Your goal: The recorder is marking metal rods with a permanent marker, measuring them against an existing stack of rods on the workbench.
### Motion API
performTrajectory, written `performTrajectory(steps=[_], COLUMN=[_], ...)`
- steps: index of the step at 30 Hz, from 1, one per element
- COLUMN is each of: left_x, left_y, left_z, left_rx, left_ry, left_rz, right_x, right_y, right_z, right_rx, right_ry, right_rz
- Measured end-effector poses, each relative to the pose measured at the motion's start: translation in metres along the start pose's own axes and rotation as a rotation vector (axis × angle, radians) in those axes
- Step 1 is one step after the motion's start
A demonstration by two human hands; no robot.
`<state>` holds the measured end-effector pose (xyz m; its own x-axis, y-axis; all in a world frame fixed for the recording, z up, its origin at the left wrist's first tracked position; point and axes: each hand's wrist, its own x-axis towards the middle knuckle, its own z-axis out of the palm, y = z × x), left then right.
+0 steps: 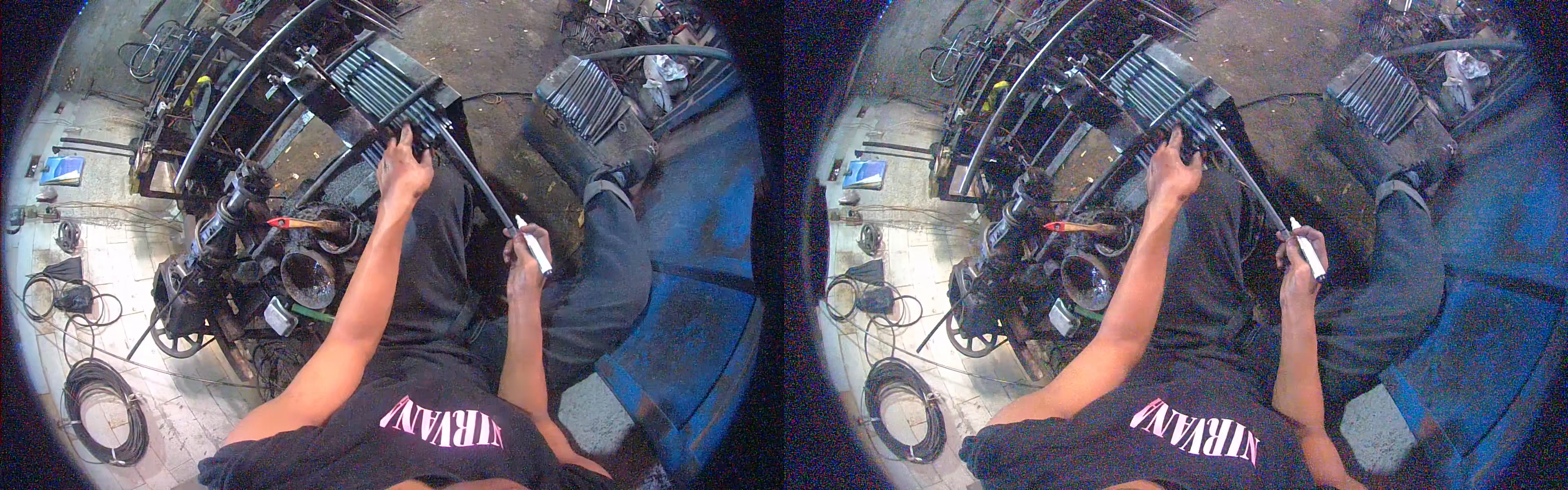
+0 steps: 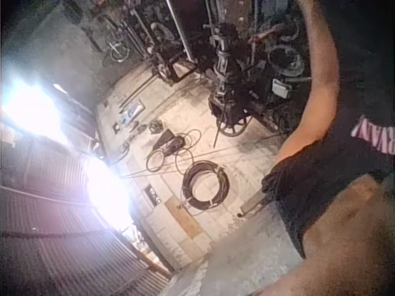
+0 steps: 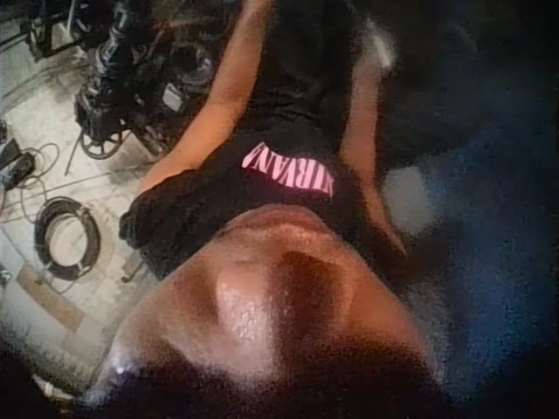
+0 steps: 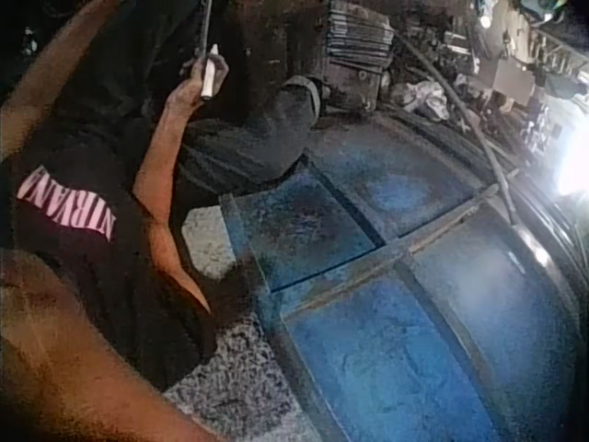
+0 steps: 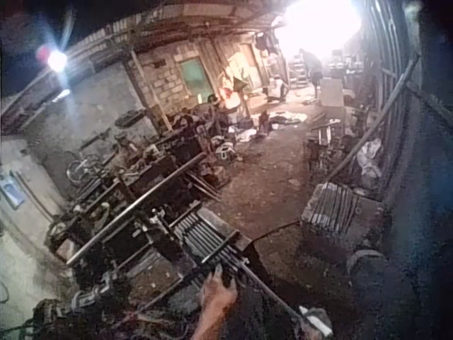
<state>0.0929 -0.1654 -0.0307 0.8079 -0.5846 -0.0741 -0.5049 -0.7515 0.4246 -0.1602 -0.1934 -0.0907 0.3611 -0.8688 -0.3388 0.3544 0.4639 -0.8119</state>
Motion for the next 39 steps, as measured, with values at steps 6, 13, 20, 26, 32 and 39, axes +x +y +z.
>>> performTrajectory(steps=[6,13,20,26,32,39], left_x=[0.002,0.004,0.001,0.004,-0.002,-0.002], left_y=[-0.008,-0.009,-0.005,-0.011,0.002,0.010], left_z=[0.011,0.018,0.014,0.021,0.013,0.010], left_rx=[-0.006,-0.014,-0.011,0.017,-0.012,-0.072], left_ry=[0.074,0.119,0.093,0.102,0.084,0.029], left_rz=[0.042,0.044,0.035,0.015,0.069,0.008], right_x=[0.001,0.001,-0.001,-0.002,-0.001,0.000], right_y=[0.002,0.003,0.000,-0.003,-0.001,-0.001], right_z=[-0.001,-0.002,0.000,0.004,0.000,0.000], right_rx=[0.003,0.032,0.020,0.022,0.026,0.017], right_ry=[-0.015,-0.031,-0.021,-0.015,-0.022,-0.017], right_rz=[-0.029,-0.018,-0.026,-0.007,-0.025,-0.012])
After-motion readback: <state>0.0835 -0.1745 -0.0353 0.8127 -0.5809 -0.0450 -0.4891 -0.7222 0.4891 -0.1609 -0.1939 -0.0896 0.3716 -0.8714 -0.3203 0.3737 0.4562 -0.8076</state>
